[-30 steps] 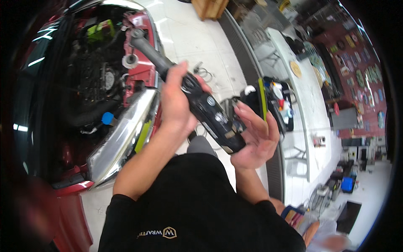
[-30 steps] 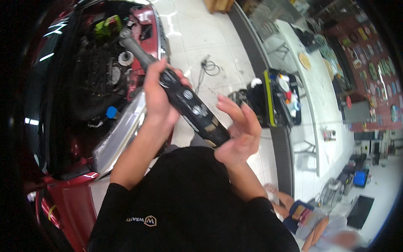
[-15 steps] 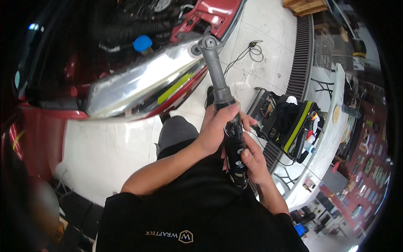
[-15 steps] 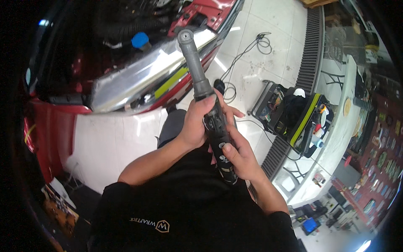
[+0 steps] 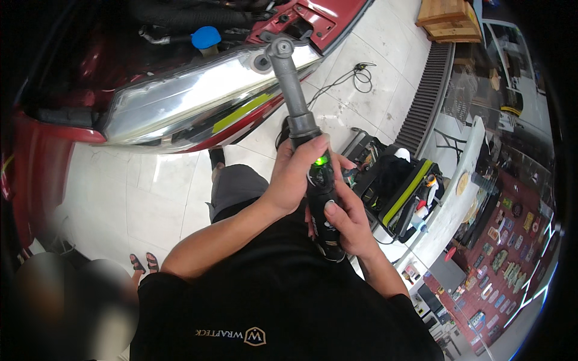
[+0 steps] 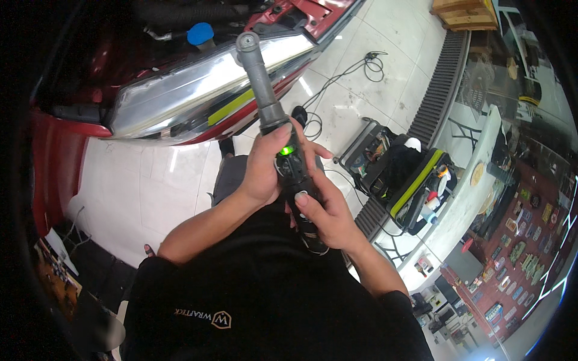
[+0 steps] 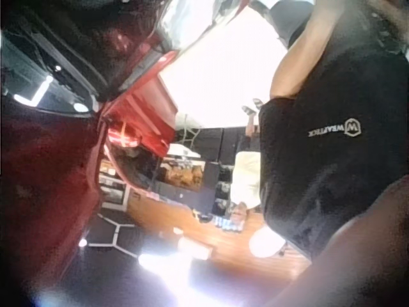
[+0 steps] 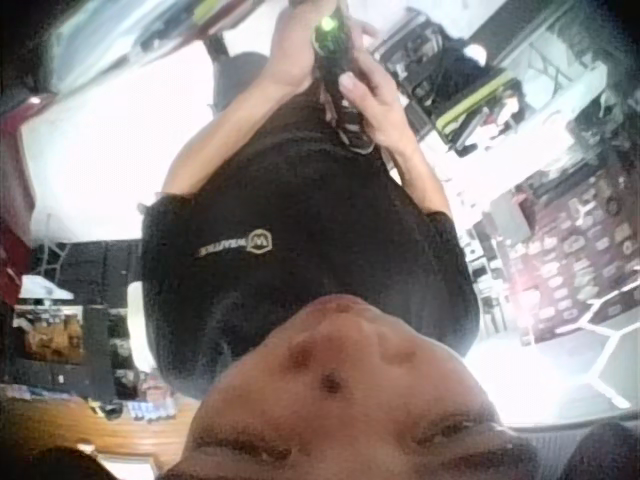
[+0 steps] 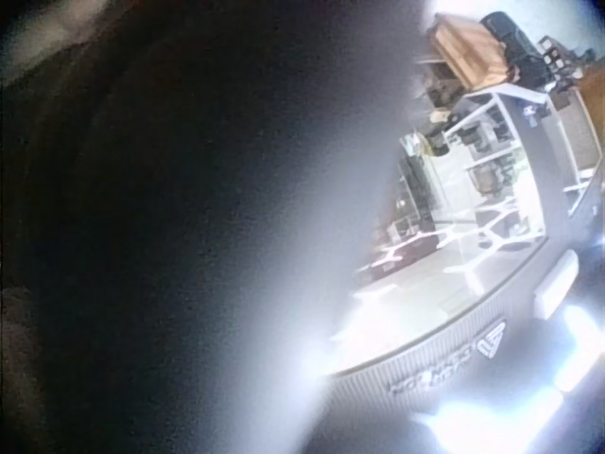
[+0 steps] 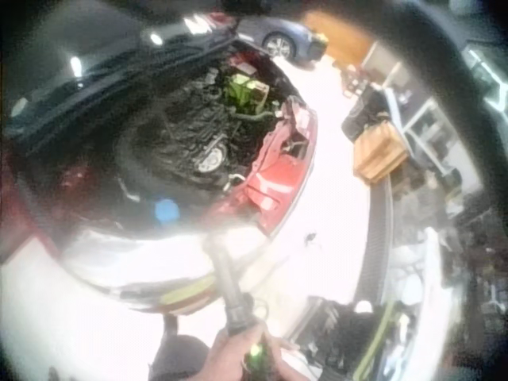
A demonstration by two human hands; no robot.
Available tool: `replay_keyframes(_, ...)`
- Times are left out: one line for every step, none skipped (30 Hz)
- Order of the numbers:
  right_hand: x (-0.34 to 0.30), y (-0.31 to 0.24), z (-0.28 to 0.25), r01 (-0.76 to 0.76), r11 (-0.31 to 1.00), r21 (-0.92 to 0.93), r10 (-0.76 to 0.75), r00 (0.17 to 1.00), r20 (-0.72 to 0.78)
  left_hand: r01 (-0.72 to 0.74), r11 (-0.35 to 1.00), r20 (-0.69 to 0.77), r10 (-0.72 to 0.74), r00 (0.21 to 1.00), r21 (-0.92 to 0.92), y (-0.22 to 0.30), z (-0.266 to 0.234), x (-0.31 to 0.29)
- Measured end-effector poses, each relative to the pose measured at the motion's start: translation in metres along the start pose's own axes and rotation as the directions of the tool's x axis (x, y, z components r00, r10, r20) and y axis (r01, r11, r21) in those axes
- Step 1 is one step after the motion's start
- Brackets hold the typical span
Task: The person retrieves a polishing pad and compound, then uses a dual-action polisher to treat the surface of a red car's headlight. The person moves the tool across the headlight lens in overlapping passes.
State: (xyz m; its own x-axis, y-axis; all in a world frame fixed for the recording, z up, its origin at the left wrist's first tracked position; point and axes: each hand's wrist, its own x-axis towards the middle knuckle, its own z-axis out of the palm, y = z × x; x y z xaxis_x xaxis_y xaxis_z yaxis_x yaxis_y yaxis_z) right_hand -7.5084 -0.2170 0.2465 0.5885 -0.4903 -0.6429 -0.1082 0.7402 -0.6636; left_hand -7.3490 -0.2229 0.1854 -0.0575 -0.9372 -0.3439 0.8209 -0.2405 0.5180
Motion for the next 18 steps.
replay_keyframes(0.000, -0.001, 0.000, 0.000, 1.000, -0.008, 0.000, 1.000, -0.012, 0.009, 1.000, -0.007, -0.009, 1.000, 0.005, 0.000, 0.000, 0.000)
replay_keyframes(0.000, -0.002, 0.000, -0.001, 1.000, -0.010, 0.001, 1.000, -0.020, 0.020, 1.000, -0.019, -0.019, 1.000, 0.015, 0.000, 0.000, -0.001)
replay_keyframes(0.001, -0.001, 0.000, -0.005, 1.000, -0.012, 0.005, 1.000, -0.019, 0.026, 0.999, -0.039, -0.025, 0.999, 0.028, 0.000, -0.003, -0.001)
replay_keyframes(0.001, -0.003, 0.000, -0.035, 0.999, 0.001, 0.035, 0.999, -0.018, -0.020, 0.998, 0.027, 0.019, 0.999, 0.059, -0.004, -0.012, -0.001)
replay_keyframes(0.002, -0.004, -0.003, -0.041, 0.999, 0.030, 0.041, 0.999, 0.016, -0.027, 0.989, 0.001, 0.027, 1.000, 0.143, -0.001, -0.015, -0.002)
replay_keyframes(0.001, -0.006, -0.005, -0.080, 0.996, 0.031, 0.079, 0.996, 0.030, -0.068, 0.997, -0.015, 0.069, 0.998, 0.048, 0.006, -0.017, -0.004)
replay_keyframes(-0.002, -0.009, -0.006, -0.117, 0.993, 0.023, 0.116, 0.993, 0.023, -0.107, 0.992, -0.020, 0.106, 0.994, -0.062, 0.015, -0.016, -0.003)
replay_keyframes(-0.003, -0.007, -0.006, -0.132, 0.991, -0.009, 0.132, 0.991, 0.024, -0.097, 0.993, -0.001, 0.098, 0.995, -0.063, 0.016, -0.023, -0.003)
replay_keyframes(-0.003, -0.005, -0.006, -0.146, 0.988, -0.041, 0.147, 0.989, 0.023, -0.086, 0.994, 0.019, 0.088, 0.996, -0.064, 0.015, -0.030, -0.005)
replay_keyframes(-0.006, -0.004, -0.007, -0.167, 0.983, -0.074, 0.168, 0.986, 0.013, -0.069, 0.995, 0.040, 0.073, 0.997, -0.076, 0.013, -0.034, -0.007)
replay_keyframes(-0.010, -0.004, -0.009, -0.201, 0.977, -0.077, 0.202, 0.979, 0.011, -0.054, 0.996, -0.008, 0.053, 0.999, -0.068, 0.012, -0.029, -0.013)
replay_keyframes(-0.014, -0.005, -0.011, -0.233, 0.969, -0.082, 0.234, 0.972, 0.008, -0.075, 0.995, 0.003, 0.075, 0.997, -0.066, 0.008, -0.031, -0.018)
replay_keyframes(-0.015, -0.004, -0.010, -0.264, 0.961, -0.086, 0.265, 0.964, 0.004, -0.095, 0.993, 0.016, 0.096, 0.995, -0.065, 0.005, -0.035, -0.021)
replay_keyframes(-0.015, -0.005, -0.009, -0.298, 0.950, -0.091, 0.299, 0.954, -0.012, -0.113, 0.992, -0.001, 0.113, 0.994, -0.064, 0.002, -0.038, -0.024)
replay_keyframes(-0.012, -0.005, -0.007, -0.325, 0.941, -0.093, 0.324, 0.946, -0.022, -0.130, 0.990, -0.017, 0.129, 0.992, -0.064, 0.000, -0.042, -0.027)
replay_keyframes(-0.009, -0.004, -0.003, -0.350, 0.932, -0.094, 0.348, 0.937, -0.033, -0.146, 0.987, -0.031, 0.144, 0.989, -0.063, -0.002, -0.046, -0.029)
replay_keyframes(-0.006, -0.005, 0.001, -0.372, 0.923, -0.100, 0.369, 0.928, -0.049, -0.150, 0.987, -0.026, 0.149, 0.989, -0.064, -0.001, -0.051, -0.031)
replay_keyframes(-0.003, -0.003, 0.004, -0.361, 0.926, -0.114, 0.358, 0.933, -0.042, -0.155, 0.986, -0.021, 0.154, 0.988, -0.066, 0.000, -0.056, -0.032)
